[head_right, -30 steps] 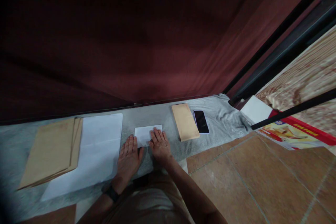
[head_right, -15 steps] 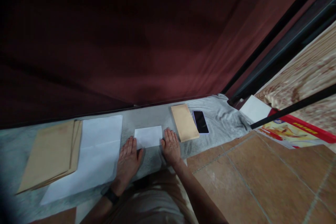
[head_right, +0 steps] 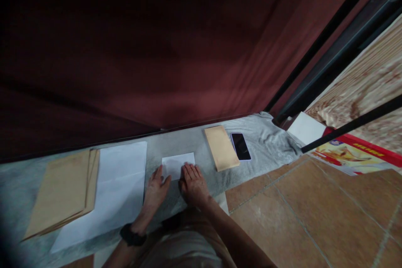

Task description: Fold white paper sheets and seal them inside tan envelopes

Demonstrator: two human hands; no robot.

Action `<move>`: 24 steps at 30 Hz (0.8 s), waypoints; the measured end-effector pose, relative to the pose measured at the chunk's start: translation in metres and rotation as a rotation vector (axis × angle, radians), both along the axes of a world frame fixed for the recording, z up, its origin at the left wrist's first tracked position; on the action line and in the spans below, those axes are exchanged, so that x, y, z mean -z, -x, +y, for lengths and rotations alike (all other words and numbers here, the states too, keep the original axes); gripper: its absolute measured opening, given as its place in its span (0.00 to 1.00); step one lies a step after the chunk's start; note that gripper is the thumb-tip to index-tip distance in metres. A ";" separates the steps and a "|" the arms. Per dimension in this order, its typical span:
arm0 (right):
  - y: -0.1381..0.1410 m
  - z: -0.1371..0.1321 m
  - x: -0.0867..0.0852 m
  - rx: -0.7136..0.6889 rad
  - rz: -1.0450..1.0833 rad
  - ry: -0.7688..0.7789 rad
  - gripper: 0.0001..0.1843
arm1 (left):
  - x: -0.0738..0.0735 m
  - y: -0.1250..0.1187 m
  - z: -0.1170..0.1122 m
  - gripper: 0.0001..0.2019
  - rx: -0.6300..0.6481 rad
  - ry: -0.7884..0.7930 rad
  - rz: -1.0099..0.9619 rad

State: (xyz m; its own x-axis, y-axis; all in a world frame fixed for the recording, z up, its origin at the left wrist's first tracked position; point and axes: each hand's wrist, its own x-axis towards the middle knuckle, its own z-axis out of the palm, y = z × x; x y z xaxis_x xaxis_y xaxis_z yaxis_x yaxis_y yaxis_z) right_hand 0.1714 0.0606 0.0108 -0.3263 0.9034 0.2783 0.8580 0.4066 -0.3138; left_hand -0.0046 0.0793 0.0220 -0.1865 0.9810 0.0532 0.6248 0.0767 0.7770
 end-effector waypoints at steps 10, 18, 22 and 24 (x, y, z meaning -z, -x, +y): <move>0.005 0.006 -0.004 0.038 0.079 0.010 0.30 | -0.018 -0.003 0.009 0.38 -0.197 0.211 -0.790; 0.003 0.026 -0.042 0.078 0.767 0.175 0.22 | -0.050 -0.008 0.007 0.34 -0.123 0.184 -1.027; 0.016 0.035 -0.048 0.227 1.366 0.378 0.20 | -0.043 -0.011 0.004 0.30 -0.154 0.305 -0.970; 0.024 0.035 -0.044 0.268 1.578 0.489 0.21 | -0.037 -0.017 0.000 0.30 -0.116 0.313 -0.963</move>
State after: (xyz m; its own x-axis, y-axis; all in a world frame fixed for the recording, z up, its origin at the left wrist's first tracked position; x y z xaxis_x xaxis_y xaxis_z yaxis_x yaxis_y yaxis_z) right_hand 0.1475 0.0955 0.0547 0.1477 0.9785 -0.1440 -0.3762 -0.0791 -0.9232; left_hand 0.0124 0.0790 0.0589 -0.1098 0.8982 -0.4256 -0.2801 0.3829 0.8803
